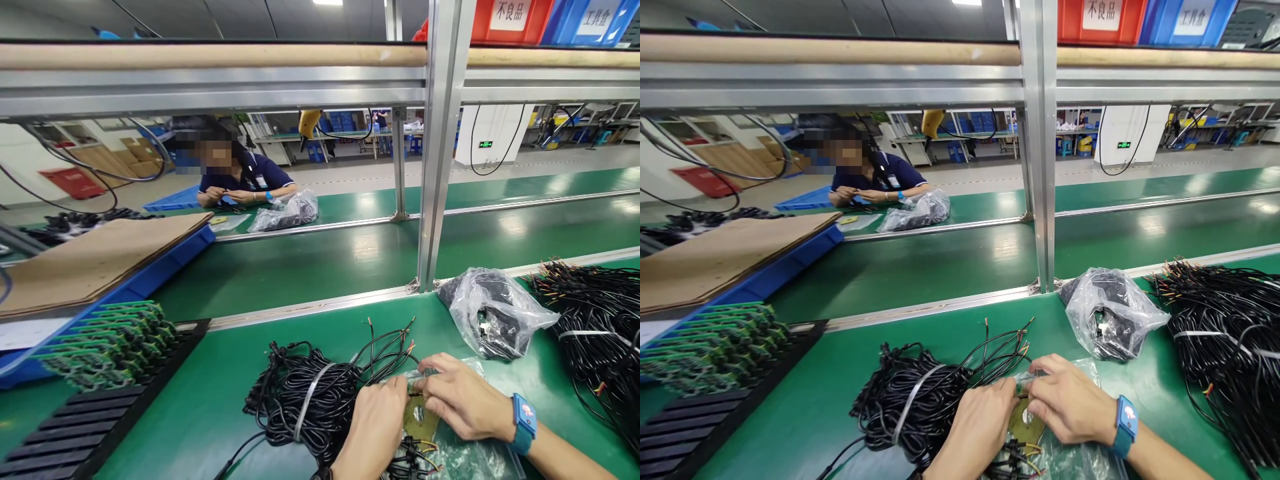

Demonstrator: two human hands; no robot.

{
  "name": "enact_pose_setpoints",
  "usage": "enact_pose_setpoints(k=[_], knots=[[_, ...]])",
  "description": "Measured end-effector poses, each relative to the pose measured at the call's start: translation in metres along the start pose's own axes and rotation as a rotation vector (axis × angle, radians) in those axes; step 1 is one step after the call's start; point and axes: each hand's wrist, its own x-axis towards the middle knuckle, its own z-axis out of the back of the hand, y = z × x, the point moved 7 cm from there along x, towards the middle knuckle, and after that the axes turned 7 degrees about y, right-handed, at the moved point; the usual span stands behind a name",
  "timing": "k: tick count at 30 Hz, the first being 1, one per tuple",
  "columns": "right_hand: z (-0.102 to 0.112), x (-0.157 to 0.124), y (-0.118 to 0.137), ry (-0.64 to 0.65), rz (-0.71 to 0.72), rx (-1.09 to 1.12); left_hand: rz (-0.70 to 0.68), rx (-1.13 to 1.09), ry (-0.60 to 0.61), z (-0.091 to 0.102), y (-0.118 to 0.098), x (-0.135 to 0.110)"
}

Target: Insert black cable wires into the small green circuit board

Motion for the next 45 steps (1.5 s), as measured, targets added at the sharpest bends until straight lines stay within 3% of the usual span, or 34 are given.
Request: enact_pose_setpoints(k=[5,9,12,16,20,24,34,45], knots=[[0.004,0.001,-0.003,-0.042,-0.007,0.087,-0.012,-0.038,-0.024,0.002,0.002,-0.001],[0.032,-0.010,-0.026,-0.346,-0.192,0.240,-0.069,-0.277,-0.152,0.010,0.005,-0.005],[0.040,-0.019,-0.042,-0.466,-0.358,0.343,-0.198,-0.532,-0.238,0.015,0.000,-0.011],[0.026,-0.016,-0.046,-0.442,-0.388,0.649,-0.379,-0.640,-0.369,0.022,-0.015,-0.019],[0.011,-0.007,-0.041,-0.396,-0.314,1.004,-0.526,-0.562,-0.666,0.039,-0.025,-0.032],[0.006,-0.004,-0.037,-0.380,-0.331,1.119,-0.525,-0.586,-0.862,0.050,-0.022,-0.040],[0.001,-0.001,-0.026,-0.386,-0.352,1.340,-0.398,-0.684,-0.835,0.040,-0.011,-0.032],[0.003,-0.001,-0.023,-0.374,-0.346,1.391,-0.405,-0.723,-0.842,0.044,-0.011,-0.031]])
